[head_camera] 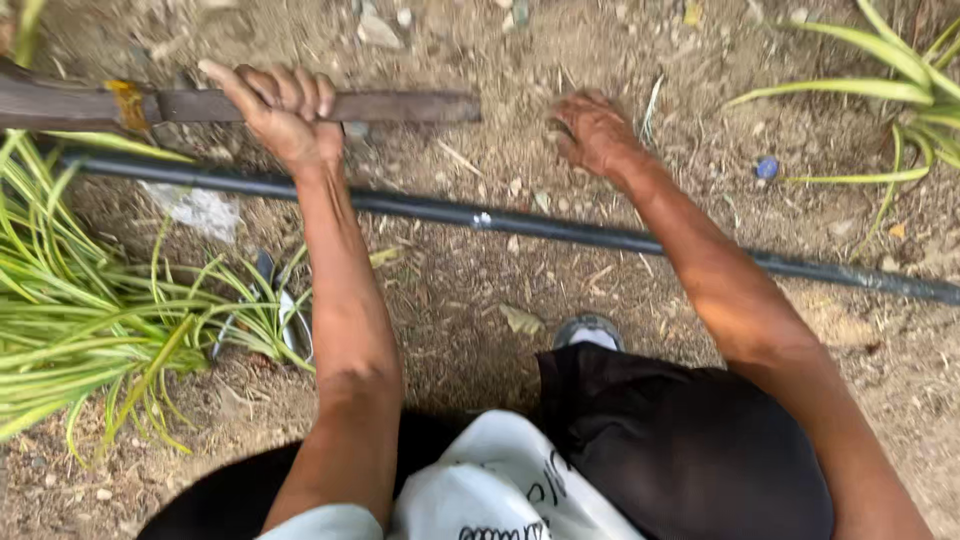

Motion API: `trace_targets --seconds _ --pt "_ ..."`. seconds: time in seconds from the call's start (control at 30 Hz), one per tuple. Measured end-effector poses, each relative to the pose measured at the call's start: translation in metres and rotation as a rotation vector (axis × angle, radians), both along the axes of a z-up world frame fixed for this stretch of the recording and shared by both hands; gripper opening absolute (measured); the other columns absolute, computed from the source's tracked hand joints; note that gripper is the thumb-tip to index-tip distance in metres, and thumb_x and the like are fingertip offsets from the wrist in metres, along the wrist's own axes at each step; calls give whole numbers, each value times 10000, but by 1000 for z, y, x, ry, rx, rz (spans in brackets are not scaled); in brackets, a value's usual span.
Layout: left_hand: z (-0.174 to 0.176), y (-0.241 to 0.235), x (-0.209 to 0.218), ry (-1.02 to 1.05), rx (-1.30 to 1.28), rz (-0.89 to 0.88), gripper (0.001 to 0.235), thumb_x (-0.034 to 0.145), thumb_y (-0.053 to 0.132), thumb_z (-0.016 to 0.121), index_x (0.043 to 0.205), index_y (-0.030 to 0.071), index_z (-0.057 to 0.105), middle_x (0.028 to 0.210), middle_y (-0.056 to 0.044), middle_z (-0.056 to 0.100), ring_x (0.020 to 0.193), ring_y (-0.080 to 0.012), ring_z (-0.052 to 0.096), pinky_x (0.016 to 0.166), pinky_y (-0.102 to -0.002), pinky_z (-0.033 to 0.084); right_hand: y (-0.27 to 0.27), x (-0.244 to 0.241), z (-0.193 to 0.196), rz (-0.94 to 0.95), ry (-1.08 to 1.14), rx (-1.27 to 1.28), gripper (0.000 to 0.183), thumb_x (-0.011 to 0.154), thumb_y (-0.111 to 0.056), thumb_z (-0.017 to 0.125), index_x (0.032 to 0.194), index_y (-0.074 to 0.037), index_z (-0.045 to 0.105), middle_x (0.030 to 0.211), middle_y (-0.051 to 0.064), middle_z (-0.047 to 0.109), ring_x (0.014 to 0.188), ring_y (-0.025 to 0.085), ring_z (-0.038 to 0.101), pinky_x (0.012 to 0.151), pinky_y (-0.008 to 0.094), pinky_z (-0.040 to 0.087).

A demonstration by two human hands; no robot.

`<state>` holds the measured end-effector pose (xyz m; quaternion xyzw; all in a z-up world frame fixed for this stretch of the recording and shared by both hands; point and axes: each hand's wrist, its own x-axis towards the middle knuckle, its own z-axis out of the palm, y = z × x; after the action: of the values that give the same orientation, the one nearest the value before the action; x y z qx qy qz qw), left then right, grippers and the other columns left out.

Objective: The person uses a large blade to dig small holes in the soil and then places individual sprigs of grass into the ground by hand.

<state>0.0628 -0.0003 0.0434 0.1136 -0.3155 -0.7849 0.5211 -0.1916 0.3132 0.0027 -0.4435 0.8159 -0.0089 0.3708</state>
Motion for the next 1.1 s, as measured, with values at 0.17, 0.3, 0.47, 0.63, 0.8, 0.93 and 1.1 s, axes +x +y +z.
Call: trace_targets --seconds 0.17,0.3,0.47,0.63,0.8,0.93,1.1 --pt "129 8 -12 -66 -476 -127 533 1100 520 336 721 144 340 568 2 223 354 -107 177 318 -338 260 -42 47 16 19 -80 -392 712 1021 -366 579 1620 -130 276 1653 196 228 1530 370 189 1263 518 111" --pt "126 12 -34 -125 -610 -139 489 1106 494 377 791 129 458 568 -16 285 380 -142 225 353 -355 284 -56 55 16 144 8 -262 806 969 -458 573 1588 -81 220 1644 198 176 1509 375 136 1224 499 101" --pt "32 -7 -73 -169 -409 -110 456 1120 462 450 890 118 640 559 -38 375 421 -193 302 401 -379 317 -44 32 -19 8 -91 -355 612 1046 -356 507 1579 -105 343 1698 174 152 1577 347 146 1293 448 145" --pt "9 -72 -30 -222 5 109 486 1019 534 515 789 106 530 544 -7 312 401 -141 280 342 -367 302 -40 45 1 -24 -68 -166 559 1007 -301 517 1527 -133 400 1696 150 98 1556 348 71 1252 458 49" --pt "2 -61 -4 -227 112 218 592 953 602 549 608 206 275 512 36 232 372 -98 240 291 -323 257 -38 52 -1 113 11 -282 551 1042 -253 469 1563 -112 359 1658 224 104 1535 382 56 1239 469 28" --pt "43 -10 -6 -233 73 186 616 1021 591 500 626 173 279 531 40 247 406 -122 234 348 -342 265 -35 60 -6 -10 -95 -193 543 1060 -304 379 1585 -173 343 1675 163 161 1552 314 132 1287 399 72" --pt "121 62 -18 -113 -353 -28 543 1088 500 548 760 108 364 577 2 296 427 -85 237 380 -293 254 -17 59 -11 265 172 -347 540 1078 -266 415 1557 -22 367 1632 179 218 1505 358 146 1222 449 97"
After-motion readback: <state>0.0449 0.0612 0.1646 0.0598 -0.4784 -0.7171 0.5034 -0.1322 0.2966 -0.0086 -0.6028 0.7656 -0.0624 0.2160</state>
